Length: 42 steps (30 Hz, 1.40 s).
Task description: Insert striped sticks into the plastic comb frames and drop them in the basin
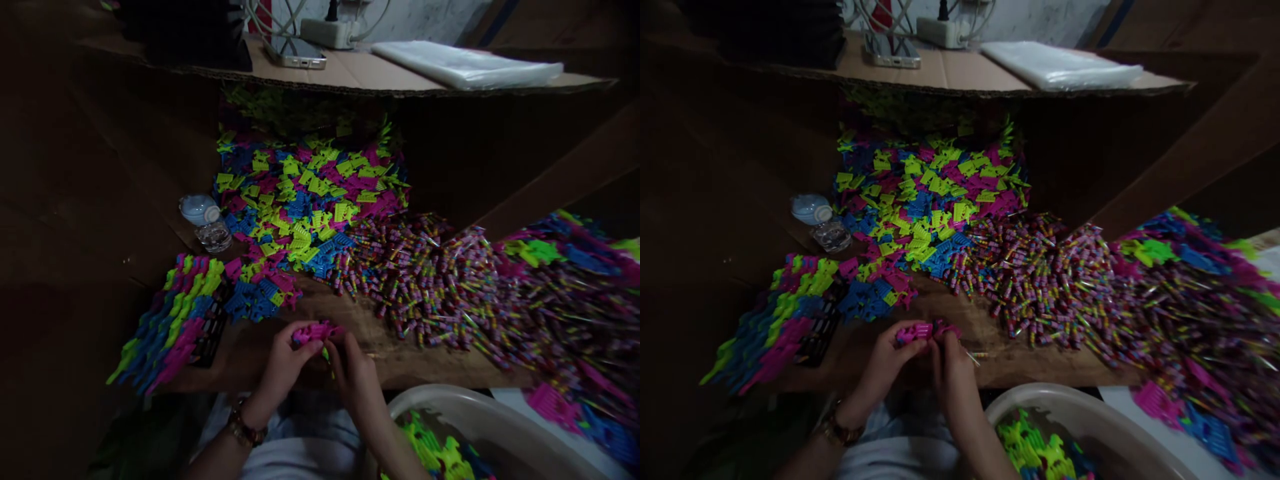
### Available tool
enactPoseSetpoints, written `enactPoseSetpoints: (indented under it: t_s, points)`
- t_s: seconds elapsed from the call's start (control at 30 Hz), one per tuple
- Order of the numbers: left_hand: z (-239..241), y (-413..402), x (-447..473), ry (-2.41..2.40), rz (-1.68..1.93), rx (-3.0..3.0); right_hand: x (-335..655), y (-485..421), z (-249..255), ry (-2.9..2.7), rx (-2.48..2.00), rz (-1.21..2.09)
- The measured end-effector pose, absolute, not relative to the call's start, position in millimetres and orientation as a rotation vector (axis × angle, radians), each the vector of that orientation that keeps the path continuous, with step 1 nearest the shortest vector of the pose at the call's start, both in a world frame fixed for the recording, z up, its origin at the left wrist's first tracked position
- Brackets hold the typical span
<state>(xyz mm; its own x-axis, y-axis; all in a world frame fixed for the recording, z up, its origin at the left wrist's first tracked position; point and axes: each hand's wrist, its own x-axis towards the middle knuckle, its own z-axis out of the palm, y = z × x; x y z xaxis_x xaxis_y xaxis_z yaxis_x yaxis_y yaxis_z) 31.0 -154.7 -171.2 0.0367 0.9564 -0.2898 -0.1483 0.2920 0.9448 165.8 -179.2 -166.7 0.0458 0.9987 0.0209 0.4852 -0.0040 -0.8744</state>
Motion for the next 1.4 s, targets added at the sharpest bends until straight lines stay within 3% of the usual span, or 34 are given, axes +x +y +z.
enactPoseSetpoints:
  t_s: [0.17, 0.47, 0.77, 1.13, 1.4]
  points:
    - [-171.9, -153.3, 25.2, 1.147, 1.021, 0.772, 165.7, -178.8, -163.2, -1.581, -1.512, 0.944]
    - [-176.4, -156.7, 2.3, 1.009, 0.867, 0.734, 171.5, -189.0, -162.6, -1.424, -1.308, 1.358]
    - [-159.0, -153.1, 25.8, 1.174, 1.005, 0.978, 161.1, -197.6, -166.3, -1.538, -1.581, 0.759]
    - [-149.6, -169.6, 7.6, 0.978, 0.891, 0.679, 177.7, -193.4, -124.0, -1.426, -1.328, 1.333]
    - [-132.1, -162.6, 22.5, 1.133, 1.057, 0.782, 187.1, -199.9, -118.7, -1.355, -1.369, 1.194]
